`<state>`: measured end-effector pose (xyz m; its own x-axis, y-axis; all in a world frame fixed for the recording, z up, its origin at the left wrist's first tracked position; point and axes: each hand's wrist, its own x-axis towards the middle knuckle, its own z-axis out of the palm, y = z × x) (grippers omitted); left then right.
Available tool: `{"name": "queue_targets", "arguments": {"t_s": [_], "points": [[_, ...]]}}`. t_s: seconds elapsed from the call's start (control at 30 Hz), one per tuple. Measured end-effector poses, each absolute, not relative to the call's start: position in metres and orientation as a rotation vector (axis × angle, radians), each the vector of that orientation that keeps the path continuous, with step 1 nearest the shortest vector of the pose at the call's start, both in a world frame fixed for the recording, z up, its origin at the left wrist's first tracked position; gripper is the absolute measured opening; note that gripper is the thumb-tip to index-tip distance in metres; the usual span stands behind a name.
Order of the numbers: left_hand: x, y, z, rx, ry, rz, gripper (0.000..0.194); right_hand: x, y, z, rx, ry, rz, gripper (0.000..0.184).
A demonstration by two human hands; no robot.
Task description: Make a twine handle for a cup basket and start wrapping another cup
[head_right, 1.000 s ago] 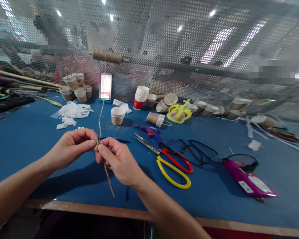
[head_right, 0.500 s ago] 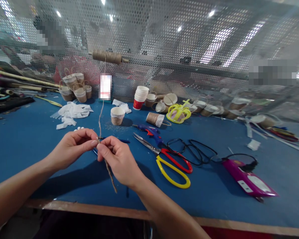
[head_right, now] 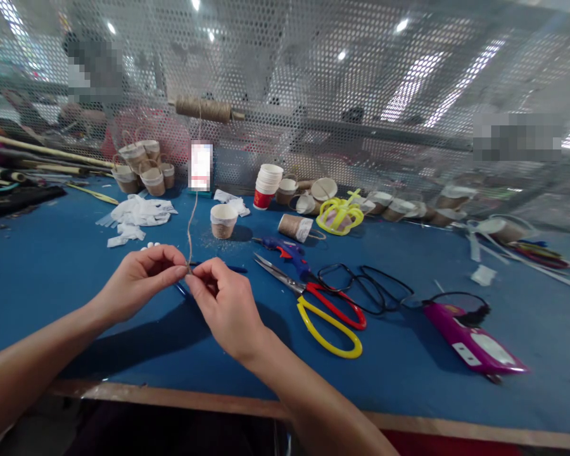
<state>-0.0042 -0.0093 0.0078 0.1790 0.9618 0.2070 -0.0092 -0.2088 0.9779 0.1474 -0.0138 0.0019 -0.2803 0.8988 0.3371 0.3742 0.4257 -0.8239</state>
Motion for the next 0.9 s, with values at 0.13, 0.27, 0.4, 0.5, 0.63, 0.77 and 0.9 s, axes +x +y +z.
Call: {"name": "queue_targets", "arguments": {"t_s": [0.13, 0.27, 0.4, 0.5, 0.63, 0.77, 0.9], "points": [[-0.006, -0.010, 0.008, 1.452, 0.984, 1.202, 0.006, 0.149, -0.015, 0.004, -1.057, -1.873, 0.817, 0.011], [-0.009, -0.009, 0.008, 1.455, 0.955, 1.165, 0.006, 0.150, -0.016, 0.008, -1.058, -1.842, 0.933, 0.013], [-0.010, -0.009, 0.008, 1.467, 0.947, 1.160, 0.008, 0.150, -0.017, 0.011, -1.025, -1.816, 1.018, 0.013], [-0.010, -0.011, 0.009, 1.471, 0.957, 1.161, 0.008, 0.151, -0.017, 0.012, -1.007, -1.825, 1.059, 0.014], [-0.011, -0.011, 0.009, 1.443, 0.941, 1.145, 0.009, 0.152, -0.017, 0.012, -0.982, -1.840, 1.090, 0.014], [-0.012, -0.010, 0.005, 1.376, 0.874, 1.117, 0.010, 0.152, -0.016, 0.012, -0.961, -1.852, 1.157, 0.016], [-0.011, -0.009, 0.002, 1.310, 0.800, 1.099, 0.012, 0.152, -0.015, 0.013, -0.961, -1.860, 1.244, 0.022]]}}
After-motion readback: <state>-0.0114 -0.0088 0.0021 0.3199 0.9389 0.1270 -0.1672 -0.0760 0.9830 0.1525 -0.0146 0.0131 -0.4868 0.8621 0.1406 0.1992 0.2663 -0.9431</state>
